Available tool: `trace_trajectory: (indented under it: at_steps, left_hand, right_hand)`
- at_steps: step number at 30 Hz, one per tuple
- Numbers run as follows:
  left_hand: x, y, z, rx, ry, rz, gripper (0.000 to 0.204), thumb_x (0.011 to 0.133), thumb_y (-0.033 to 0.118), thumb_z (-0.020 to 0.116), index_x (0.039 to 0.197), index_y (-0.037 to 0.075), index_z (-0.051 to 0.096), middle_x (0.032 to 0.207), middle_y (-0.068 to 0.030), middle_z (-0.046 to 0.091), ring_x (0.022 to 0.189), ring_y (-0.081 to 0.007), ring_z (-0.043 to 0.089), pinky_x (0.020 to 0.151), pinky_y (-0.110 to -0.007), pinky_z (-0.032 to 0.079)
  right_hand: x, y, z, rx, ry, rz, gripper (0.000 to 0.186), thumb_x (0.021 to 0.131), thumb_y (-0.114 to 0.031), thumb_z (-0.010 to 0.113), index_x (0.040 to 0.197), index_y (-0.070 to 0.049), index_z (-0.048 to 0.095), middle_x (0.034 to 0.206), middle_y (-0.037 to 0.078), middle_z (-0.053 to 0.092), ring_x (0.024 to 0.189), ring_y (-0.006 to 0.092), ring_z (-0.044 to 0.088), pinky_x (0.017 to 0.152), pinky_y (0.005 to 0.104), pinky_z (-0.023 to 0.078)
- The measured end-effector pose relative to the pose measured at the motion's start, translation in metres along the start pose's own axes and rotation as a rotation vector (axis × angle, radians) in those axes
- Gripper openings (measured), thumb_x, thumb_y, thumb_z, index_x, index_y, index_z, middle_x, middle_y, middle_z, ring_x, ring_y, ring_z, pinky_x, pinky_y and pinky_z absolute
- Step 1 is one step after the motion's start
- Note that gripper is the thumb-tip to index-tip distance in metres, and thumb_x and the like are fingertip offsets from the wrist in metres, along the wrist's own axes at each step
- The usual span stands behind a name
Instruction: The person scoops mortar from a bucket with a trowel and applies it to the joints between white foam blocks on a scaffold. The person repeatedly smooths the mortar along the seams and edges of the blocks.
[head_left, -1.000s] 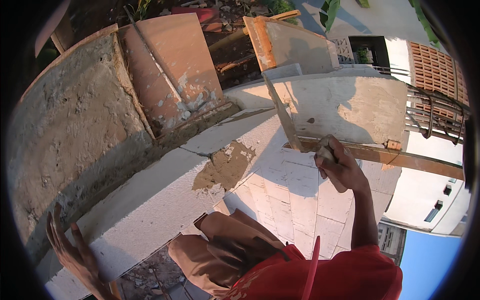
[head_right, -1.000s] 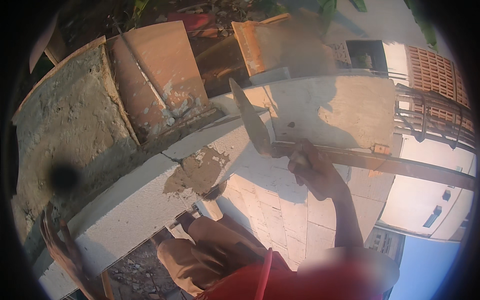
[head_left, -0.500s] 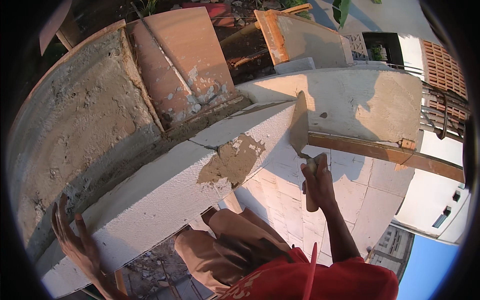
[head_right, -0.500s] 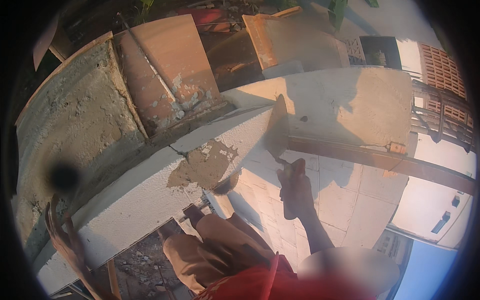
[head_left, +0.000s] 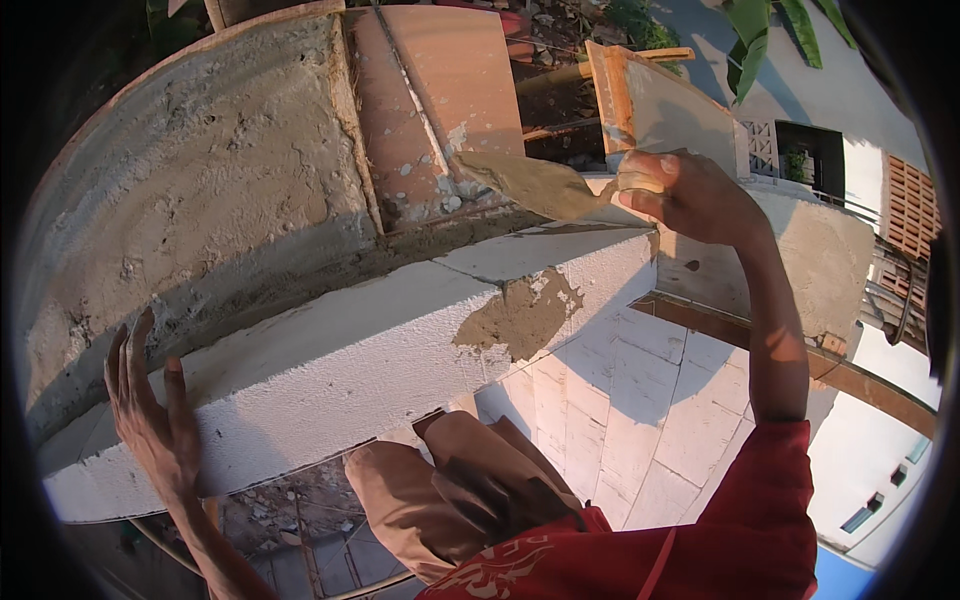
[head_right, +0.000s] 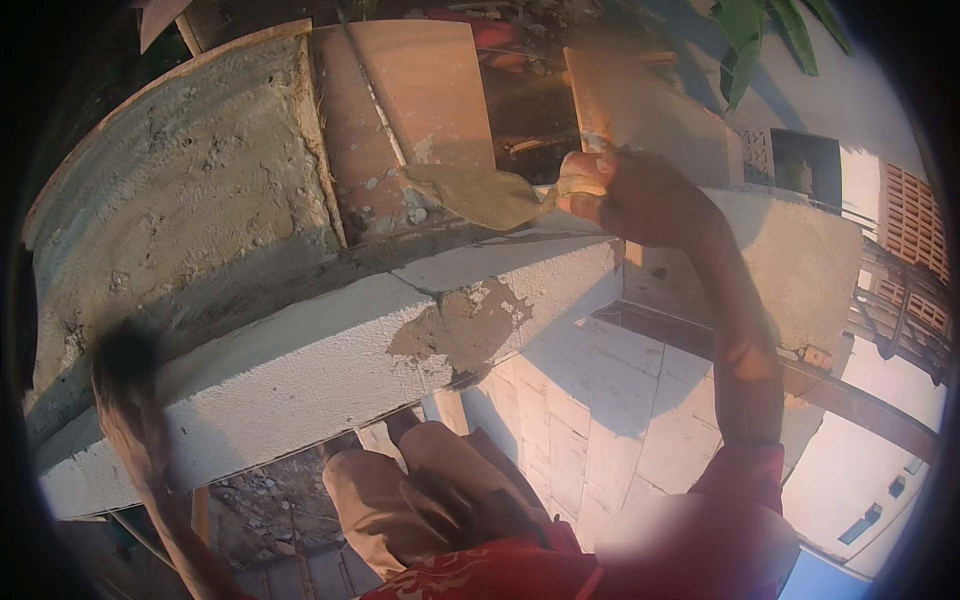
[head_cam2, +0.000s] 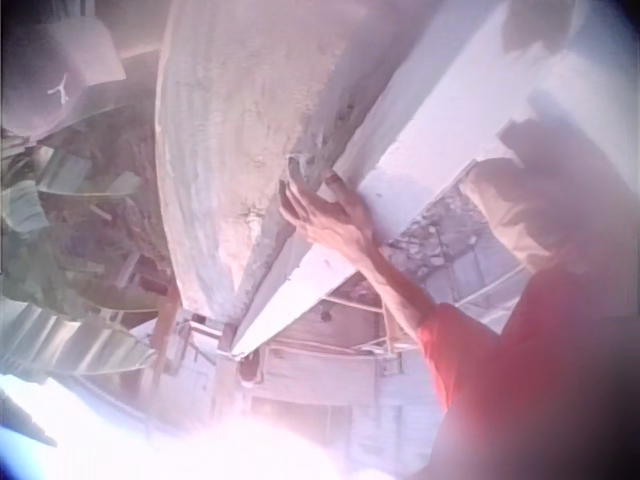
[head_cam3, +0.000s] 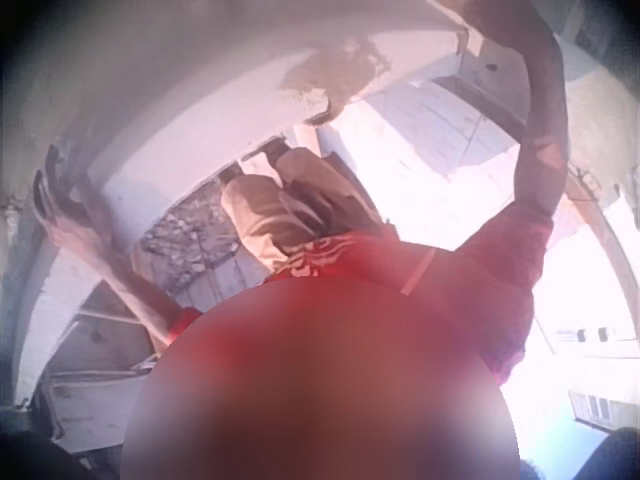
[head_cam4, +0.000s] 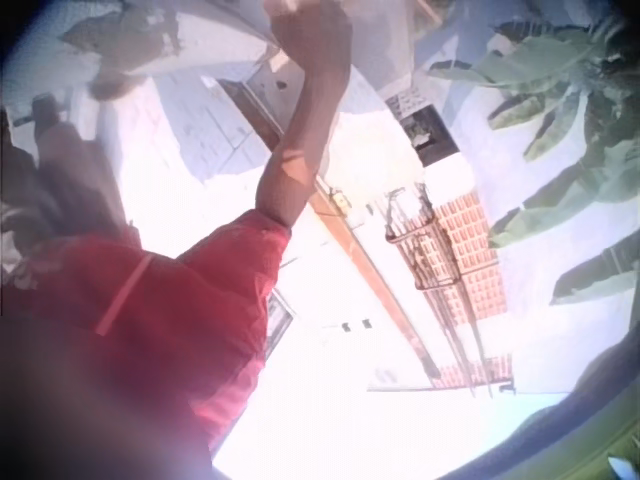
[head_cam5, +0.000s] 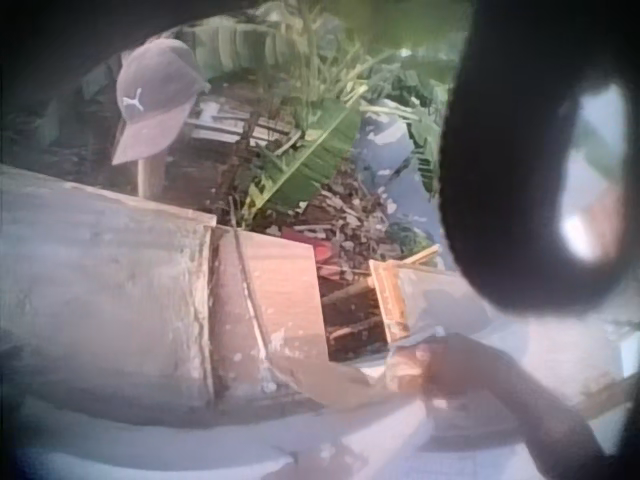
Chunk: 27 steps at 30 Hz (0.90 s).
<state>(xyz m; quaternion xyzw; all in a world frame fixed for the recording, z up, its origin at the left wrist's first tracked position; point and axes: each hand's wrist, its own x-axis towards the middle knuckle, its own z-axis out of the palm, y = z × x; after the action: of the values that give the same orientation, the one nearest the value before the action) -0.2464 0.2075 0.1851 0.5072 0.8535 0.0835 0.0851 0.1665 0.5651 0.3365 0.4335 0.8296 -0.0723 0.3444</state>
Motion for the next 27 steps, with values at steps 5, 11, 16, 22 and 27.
trace_trajectory:
  at_steps: [5, 11, 16, 22, 27]
  left_hand:
    - [-0.001, 0.001, -0.002, 0.048, -0.041, -0.037, 0.047, 0.101, 0.043, 0.053, 0.142, 0.019, 0.058, 0.146, -0.0154, 0.055, 0.139, -0.0364, 0.047, 0.113, -0.054, 0.039]
    - [0.001, 0.002, -0.003, 0.054, -0.048, -0.056, 0.049, 0.100, 0.043, 0.055, 0.142, 0.019, 0.059, 0.145, -0.0182, 0.055, 0.138, -0.0372, 0.048, 0.112, -0.054, 0.040]
    - [0.002, 0.005, -0.003, 0.035, -0.041, -0.075, 0.049, 0.099, 0.042, 0.056, 0.142, 0.018, 0.059, 0.142, -0.0190, 0.058, 0.138, -0.0373, 0.048, 0.112, -0.054, 0.040]
    - [0.004, 0.008, -0.003, 0.050, -0.043, -0.070, 0.049, 0.098, 0.042, 0.055, 0.139, 0.017, 0.062, 0.138, -0.0194, 0.062, 0.139, -0.0376, 0.048, 0.112, -0.054, 0.041]
    - [0.004, 0.008, -0.003, 0.029, -0.052, -0.106, 0.050, 0.098, 0.043, 0.054, 0.140, 0.017, 0.061, 0.138, -0.0187, 0.061, 0.139, -0.0372, 0.047, 0.113, -0.054, 0.039]
  right_hand:
    - [0.092, -0.006, 0.019, -0.065, -0.160, -0.288, 0.047, 0.095, -0.047, 0.060, 0.124, -0.011, 0.067, 0.109, 0.016, 0.069, 0.111, 0.0350, 0.062, 0.098, 0.0468, 0.048]
    - [0.133, -0.048, 0.030, -0.099, -0.406, -0.427, 0.046, 0.097, -0.048, 0.059, 0.117, -0.008, 0.072, 0.108, 0.017, 0.068, 0.116, 0.0355, 0.058, 0.097, 0.0454, 0.048]
    - [0.152, -0.094, 0.050, 0.035, -0.327, -0.546, 0.044, 0.098, -0.046, 0.059, 0.116, -0.008, 0.073, 0.100, 0.018, 0.069, 0.108, 0.0343, 0.062, 0.091, 0.0473, 0.050]
    - [0.192, -0.121, 0.084, 0.170, -0.242, -0.751, 0.045, 0.097, -0.045, 0.060, 0.108, -0.004, 0.074, 0.078, 0.017, 0.067, 0.080, 0.0336, 0.067, 0.077, 0.0493, 0.051]
    - [0.202, -0.121, 0.105, 0.135, -0.452, -0.616, 0.047, 0.096, -0.045, 0.061, 0.109, -0.001, 0.073, 0.089, 0.021, 0.066, 0.095, 0.0327, 0.065, 0.083, 0.0481, 0.051]
